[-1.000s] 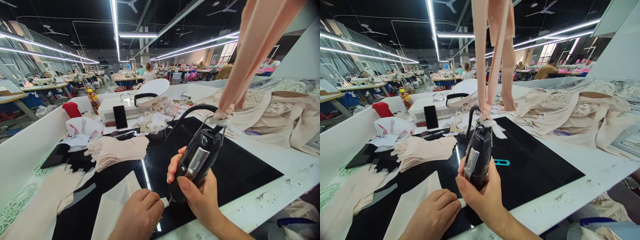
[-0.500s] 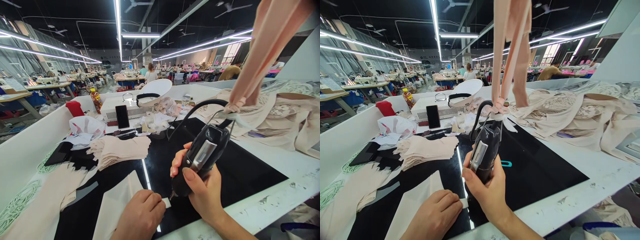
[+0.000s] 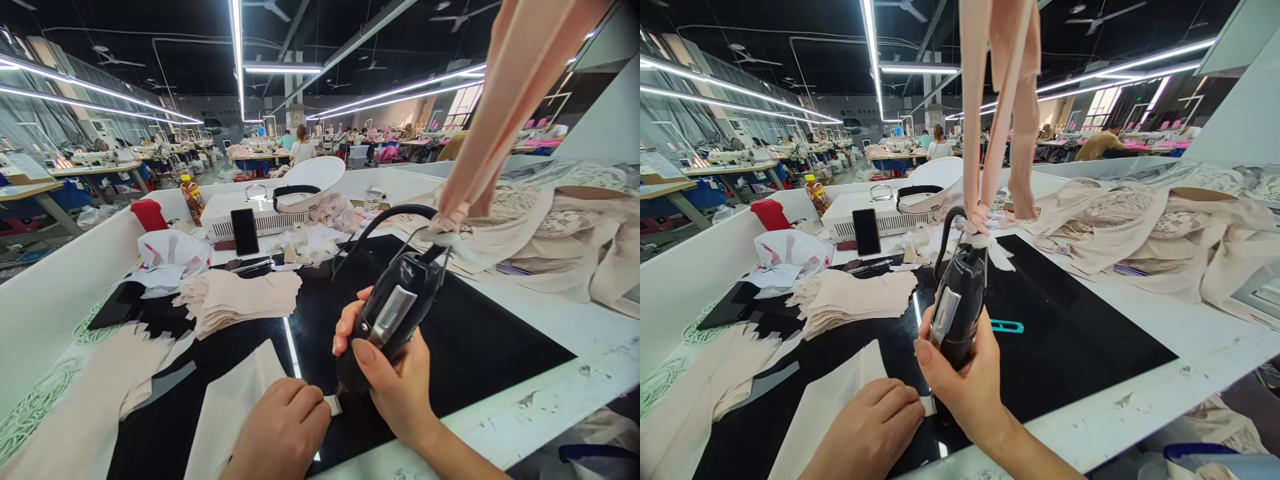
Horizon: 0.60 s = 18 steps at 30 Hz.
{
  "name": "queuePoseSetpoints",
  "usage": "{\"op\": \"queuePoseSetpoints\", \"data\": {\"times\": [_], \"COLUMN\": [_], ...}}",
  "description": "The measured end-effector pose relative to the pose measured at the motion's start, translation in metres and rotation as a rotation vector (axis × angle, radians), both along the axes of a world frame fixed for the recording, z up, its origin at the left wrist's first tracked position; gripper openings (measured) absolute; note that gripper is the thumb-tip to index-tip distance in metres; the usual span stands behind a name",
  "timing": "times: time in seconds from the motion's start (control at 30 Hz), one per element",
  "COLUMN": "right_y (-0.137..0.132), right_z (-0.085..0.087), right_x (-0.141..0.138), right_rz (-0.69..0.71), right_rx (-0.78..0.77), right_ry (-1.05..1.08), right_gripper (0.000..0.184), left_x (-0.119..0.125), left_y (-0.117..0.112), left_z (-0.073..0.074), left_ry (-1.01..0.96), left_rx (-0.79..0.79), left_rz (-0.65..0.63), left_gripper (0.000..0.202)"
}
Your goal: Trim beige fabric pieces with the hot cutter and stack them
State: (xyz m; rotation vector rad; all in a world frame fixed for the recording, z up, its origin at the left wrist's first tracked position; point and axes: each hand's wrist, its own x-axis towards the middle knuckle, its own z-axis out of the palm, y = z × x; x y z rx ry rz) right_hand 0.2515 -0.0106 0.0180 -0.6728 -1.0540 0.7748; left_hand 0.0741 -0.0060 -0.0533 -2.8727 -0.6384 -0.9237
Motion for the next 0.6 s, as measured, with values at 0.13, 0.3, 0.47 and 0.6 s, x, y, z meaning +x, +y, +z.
{"op": "queuePoseSetpoints", "data": {"times": [0.13,0.3,0.47,0.6], "right_y": [0.000,0.000,-0.005,-0.010], "right_z": [0.000,0.001,0.003,0.004], "right_x": [0.000,0.000,0.004,0.004], "right_rz": [0.001,0.005,0.032,0.052], "right_rx": [0.003,-0.022,-0.025,-0.013], "right_ry": [-0.004,-0.003,0.036,0.046], "right_gripper": [0.031,0.027,0.036,0.037], "left_x": [0.000,-0.001,-0.002,-0.003], "left_y": [-0.001,-0.001,-0.002,-0.004], "left_z": [-0.002,0.000,0.003,0.004], "left_ry": [-0.006,-0.001,0.008,0.024], "left_rx": [-0.002,0.014,0.020,0.008], "left_rz": [0.003,0.007,0.011,0.003], "left_gripper": [0.021,0.024,0.025,0.026]}}
